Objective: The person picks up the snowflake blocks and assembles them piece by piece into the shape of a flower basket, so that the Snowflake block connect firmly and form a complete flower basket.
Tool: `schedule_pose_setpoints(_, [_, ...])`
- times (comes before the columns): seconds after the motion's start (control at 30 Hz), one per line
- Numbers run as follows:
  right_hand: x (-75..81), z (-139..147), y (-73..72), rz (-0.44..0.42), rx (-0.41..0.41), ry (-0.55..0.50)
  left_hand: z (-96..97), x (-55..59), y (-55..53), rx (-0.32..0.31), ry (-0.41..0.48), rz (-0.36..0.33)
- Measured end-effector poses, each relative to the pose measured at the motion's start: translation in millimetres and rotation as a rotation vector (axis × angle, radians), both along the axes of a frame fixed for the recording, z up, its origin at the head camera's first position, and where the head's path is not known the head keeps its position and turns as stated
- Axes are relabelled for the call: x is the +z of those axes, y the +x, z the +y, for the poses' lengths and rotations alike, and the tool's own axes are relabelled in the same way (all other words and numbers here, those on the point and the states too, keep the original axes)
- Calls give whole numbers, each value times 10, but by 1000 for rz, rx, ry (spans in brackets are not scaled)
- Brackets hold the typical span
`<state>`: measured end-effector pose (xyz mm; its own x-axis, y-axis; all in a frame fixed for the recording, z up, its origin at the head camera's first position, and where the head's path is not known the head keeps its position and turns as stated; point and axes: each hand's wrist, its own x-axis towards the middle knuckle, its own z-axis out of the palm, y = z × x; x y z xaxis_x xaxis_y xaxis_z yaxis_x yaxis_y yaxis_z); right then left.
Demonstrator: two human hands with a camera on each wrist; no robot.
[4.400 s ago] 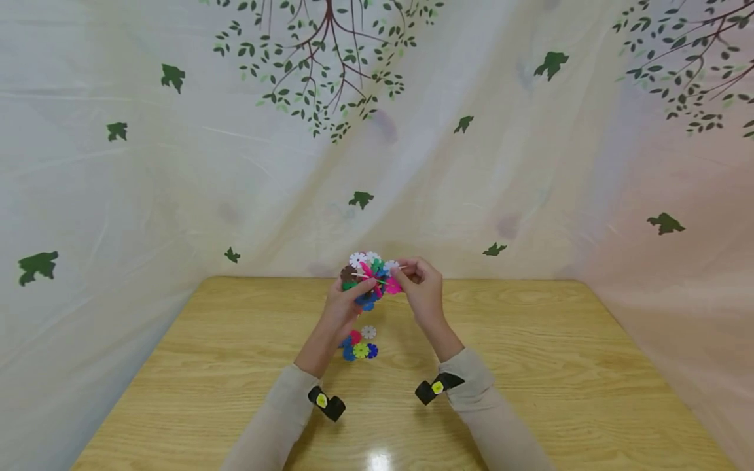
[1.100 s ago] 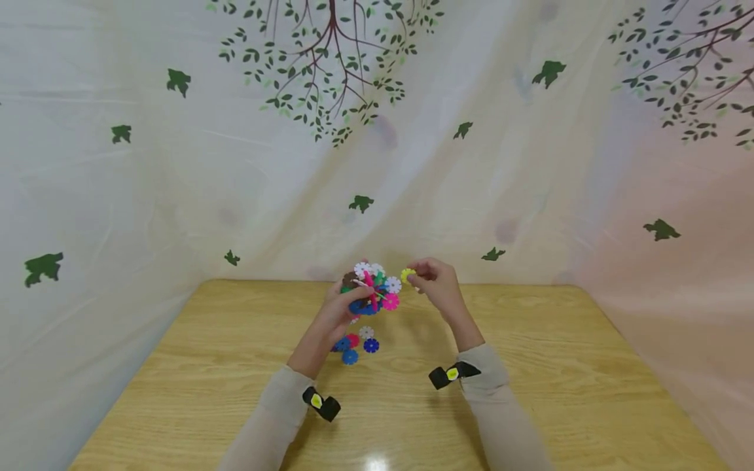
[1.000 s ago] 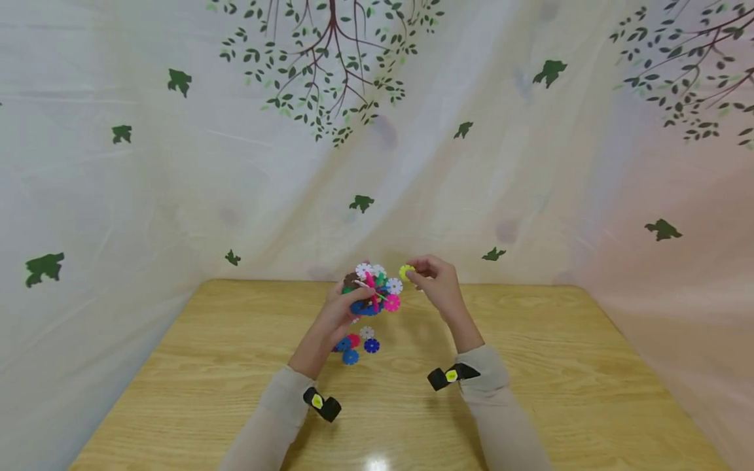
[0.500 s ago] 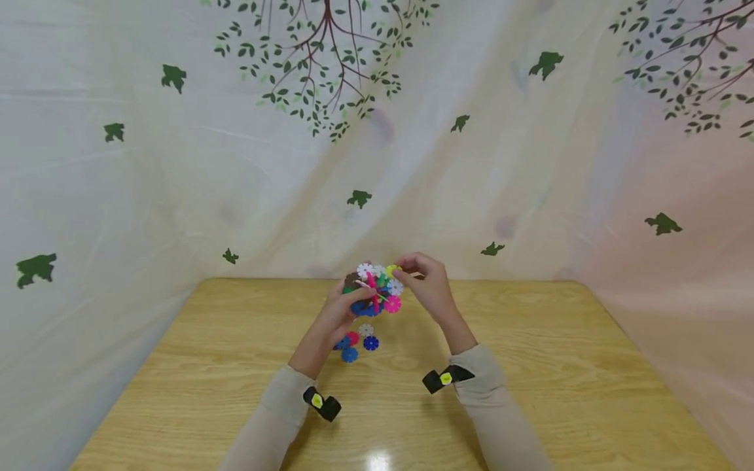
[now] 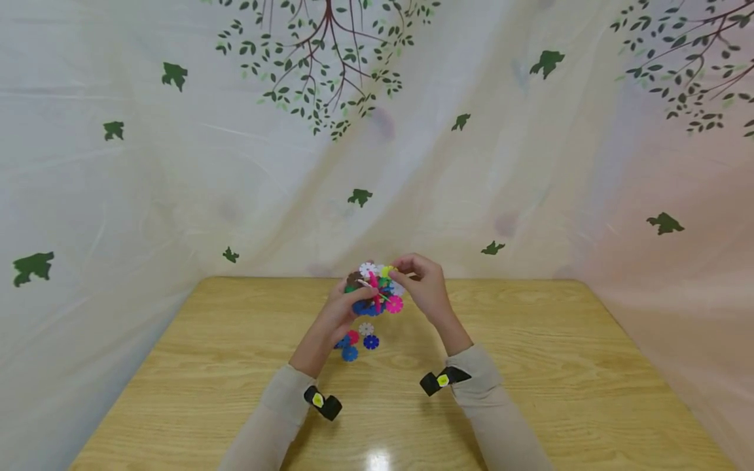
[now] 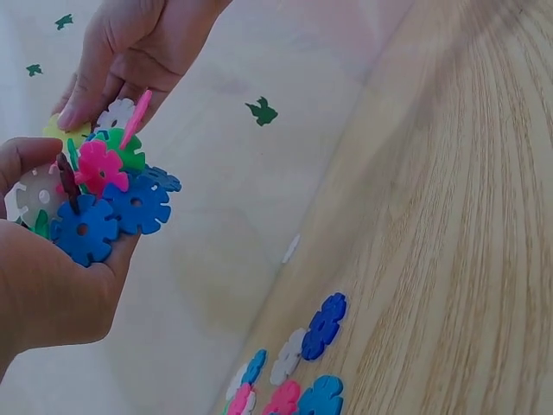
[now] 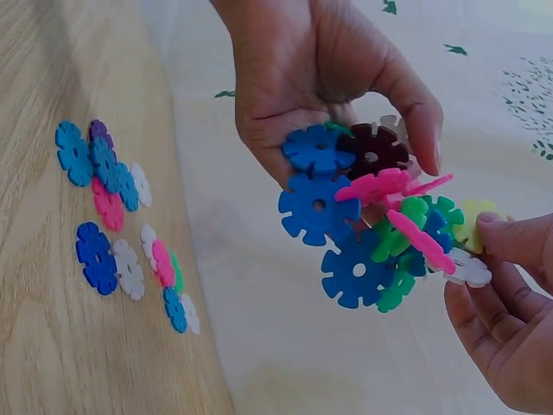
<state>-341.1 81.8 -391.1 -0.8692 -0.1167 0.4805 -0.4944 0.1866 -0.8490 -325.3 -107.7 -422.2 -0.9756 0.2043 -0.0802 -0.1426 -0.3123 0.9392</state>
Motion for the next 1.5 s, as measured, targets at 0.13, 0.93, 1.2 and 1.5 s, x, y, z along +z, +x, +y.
schedule_pose_setpoints(0.13, [-16,-23,5,2,-13,-31,12,9,3,-4,13,-5])
schedule_pose_setpoints(0.93, [-58,-55,1,65,-19,-110,10,18,13,7,-32,50])
schedule_pose_setpoints(1.2, [-66,-104,10,59,-31,-142,-2,14,19,9,-44,71])
schedule_pose_setpoints(1.5, [-73,-111,14,59,-31,-167,3,33,-28,-4,-28,74])
